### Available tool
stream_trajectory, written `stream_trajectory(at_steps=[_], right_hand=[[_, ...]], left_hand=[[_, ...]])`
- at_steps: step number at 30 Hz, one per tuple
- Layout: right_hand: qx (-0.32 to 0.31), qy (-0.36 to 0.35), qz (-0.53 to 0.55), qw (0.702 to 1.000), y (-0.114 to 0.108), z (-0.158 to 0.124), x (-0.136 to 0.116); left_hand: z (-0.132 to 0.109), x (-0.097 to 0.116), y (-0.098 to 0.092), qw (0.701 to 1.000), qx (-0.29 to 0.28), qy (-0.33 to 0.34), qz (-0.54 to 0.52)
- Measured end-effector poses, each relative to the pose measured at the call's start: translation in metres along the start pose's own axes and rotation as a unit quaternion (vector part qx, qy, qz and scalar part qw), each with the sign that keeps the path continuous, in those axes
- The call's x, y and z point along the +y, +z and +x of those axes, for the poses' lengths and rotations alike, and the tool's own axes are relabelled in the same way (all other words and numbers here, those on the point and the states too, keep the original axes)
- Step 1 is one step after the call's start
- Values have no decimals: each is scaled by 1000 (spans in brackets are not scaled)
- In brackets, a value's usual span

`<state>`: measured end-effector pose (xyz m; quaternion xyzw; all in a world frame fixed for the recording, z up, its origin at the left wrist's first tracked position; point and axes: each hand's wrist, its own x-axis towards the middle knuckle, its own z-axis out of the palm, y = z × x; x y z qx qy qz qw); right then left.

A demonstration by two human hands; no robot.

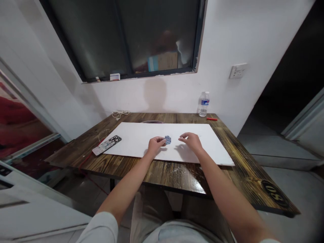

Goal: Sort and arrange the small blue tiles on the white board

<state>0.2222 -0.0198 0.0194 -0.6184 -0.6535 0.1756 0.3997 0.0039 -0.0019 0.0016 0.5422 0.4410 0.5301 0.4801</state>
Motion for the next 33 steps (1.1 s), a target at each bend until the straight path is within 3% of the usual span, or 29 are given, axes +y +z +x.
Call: stream_trajectory(at_steps=[3,7,10,17,24,28,30,33], right_hand=[[-89,54,-124,987,-11,2,7],[-149,29,-221,963,-10,0,11],[-162,-5,-231,959,-4,1,14],[-127,-35,-173,976,5,8,28],[-116,-69,-86,987,8,7,23],[-97,-51,52,993,10,4,9],[-98,-16,181,978,12,2,2],[-120,44,370,920,18,-2,-7]], left_hand=[[1,-1,0,1000,16,-12,-10],[0,1,1,1000,11,-14,-17],[0,2,2,1000,12,-13,-23],[0,1,1,999,12,-21,-25],[0,1,1,1000,7,-15,-24],[-1,2,1,1000,5,-9,-19],[0,2,1,1000,3,-8,-19],[0,2,1,1000,4,-8,-17]])
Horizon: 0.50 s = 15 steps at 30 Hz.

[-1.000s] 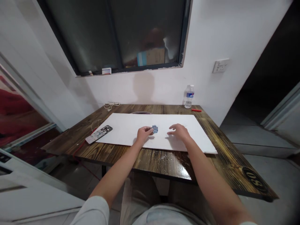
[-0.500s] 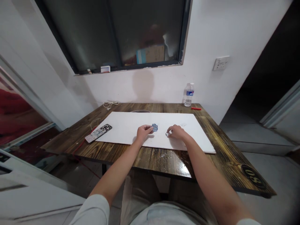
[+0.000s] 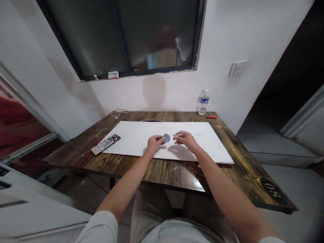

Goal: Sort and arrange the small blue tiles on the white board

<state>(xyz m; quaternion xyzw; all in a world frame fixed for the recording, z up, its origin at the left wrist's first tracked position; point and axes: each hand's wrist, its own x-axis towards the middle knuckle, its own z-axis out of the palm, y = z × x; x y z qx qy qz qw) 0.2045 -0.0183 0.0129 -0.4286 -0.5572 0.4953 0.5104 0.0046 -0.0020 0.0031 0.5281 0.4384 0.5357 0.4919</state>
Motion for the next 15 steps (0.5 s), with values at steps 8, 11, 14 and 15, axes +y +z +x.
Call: stream_trajectory(at_steps=[8,11,14,15], right_hand=[[30,-43,62,997,17,-2,1],[53,-97,40,993,21,-2,3],[91,-157,-49,982,24,-6,3],[96,-188,-93,973,25,-8,3]], left_hand=[[0,-1,0,1000,-2,2,4],[0,0,0,1000,-1,-2,0],[0,0,1,1000,-2,-4,1],[-1,0,1,1000,-3,-5,0]])
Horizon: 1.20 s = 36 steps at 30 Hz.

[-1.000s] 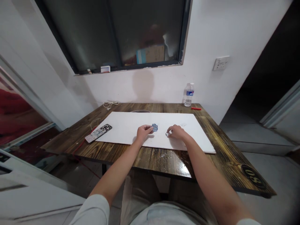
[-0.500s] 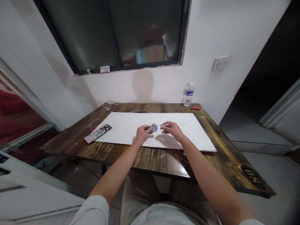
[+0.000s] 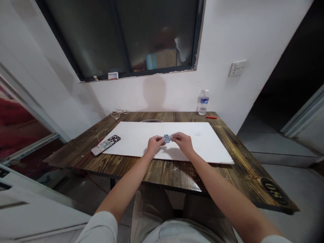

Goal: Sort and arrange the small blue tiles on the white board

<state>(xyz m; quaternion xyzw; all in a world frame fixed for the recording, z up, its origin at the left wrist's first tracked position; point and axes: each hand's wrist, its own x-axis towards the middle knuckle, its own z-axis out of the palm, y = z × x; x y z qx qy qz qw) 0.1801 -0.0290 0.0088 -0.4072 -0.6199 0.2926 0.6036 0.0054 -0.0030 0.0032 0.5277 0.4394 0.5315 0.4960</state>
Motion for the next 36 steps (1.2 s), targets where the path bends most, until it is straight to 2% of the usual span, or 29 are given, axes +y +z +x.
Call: stream_trajectory(at_steps=[4,10,16,28,36], right_hand=[[-3,-165,-130,978,4,-7,-5],[-5,-249,-268,931,10,-9,0],[7,-258,-314,914,13,-8,5],[11,-244,-356,902,20,-12,6],[-27,-237,-401,884,18,-12,2]], left_hand=[[-2,2,2,1000,-9,-5,-12],[-4,4,4,999,-22,-10,-22],[-4,3,4,997,-33,-27,-58],[-2,1,2,994,-46,-35,-87],[-1,1,3,992,-49,-28,-108]])
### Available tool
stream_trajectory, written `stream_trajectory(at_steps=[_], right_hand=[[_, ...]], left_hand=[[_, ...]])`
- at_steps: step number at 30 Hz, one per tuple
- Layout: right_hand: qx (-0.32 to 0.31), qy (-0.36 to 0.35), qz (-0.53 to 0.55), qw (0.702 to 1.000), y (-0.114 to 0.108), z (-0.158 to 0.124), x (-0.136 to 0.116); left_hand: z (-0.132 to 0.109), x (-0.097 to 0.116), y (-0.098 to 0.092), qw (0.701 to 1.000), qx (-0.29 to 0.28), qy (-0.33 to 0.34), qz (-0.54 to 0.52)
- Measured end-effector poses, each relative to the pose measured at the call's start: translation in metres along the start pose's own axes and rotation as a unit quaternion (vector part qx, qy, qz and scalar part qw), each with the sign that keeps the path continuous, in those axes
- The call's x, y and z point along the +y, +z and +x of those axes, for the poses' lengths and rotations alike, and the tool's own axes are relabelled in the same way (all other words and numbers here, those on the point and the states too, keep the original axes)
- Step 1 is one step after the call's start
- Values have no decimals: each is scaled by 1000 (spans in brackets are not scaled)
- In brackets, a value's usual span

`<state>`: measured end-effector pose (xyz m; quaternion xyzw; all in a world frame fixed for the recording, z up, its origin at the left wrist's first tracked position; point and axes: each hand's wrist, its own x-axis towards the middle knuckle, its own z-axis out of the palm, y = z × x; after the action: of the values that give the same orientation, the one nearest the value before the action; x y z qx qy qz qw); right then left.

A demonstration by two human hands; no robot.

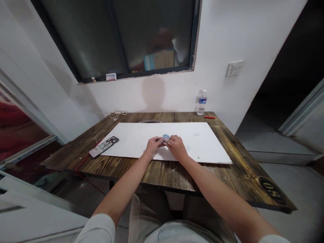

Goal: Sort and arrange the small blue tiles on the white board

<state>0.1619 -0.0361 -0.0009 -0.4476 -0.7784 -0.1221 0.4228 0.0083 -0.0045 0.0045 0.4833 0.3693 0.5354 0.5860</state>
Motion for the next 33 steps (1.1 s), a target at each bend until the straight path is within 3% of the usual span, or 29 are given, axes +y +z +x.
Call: stream_trajectory(at_steps=[9,15,18,20,23,27,33], right_hand=[[-39,15,-7,999,-3,0,3],[-37,99,137,985,-5,8,14],[-100,160,181,965,-16,14,30],[-142,230,141,952,-27,16,43],[-255,322,57,910,-44,13,62],[-347,338,-36,874,-56,7,80],[-419,346,-33,839,-53,3,83]], left_hand=[[2,-3,-3,999,17,-4,27],[1,0,-3,998,45,17,43],[2,0,-4,996,65,17,51],[3,-1,-4,996,74,13,55],[5,-3,-5,995,77,12,61],[6,-4,-6,994,78,11,69],[4,-2,-5,994,81,16,73]])
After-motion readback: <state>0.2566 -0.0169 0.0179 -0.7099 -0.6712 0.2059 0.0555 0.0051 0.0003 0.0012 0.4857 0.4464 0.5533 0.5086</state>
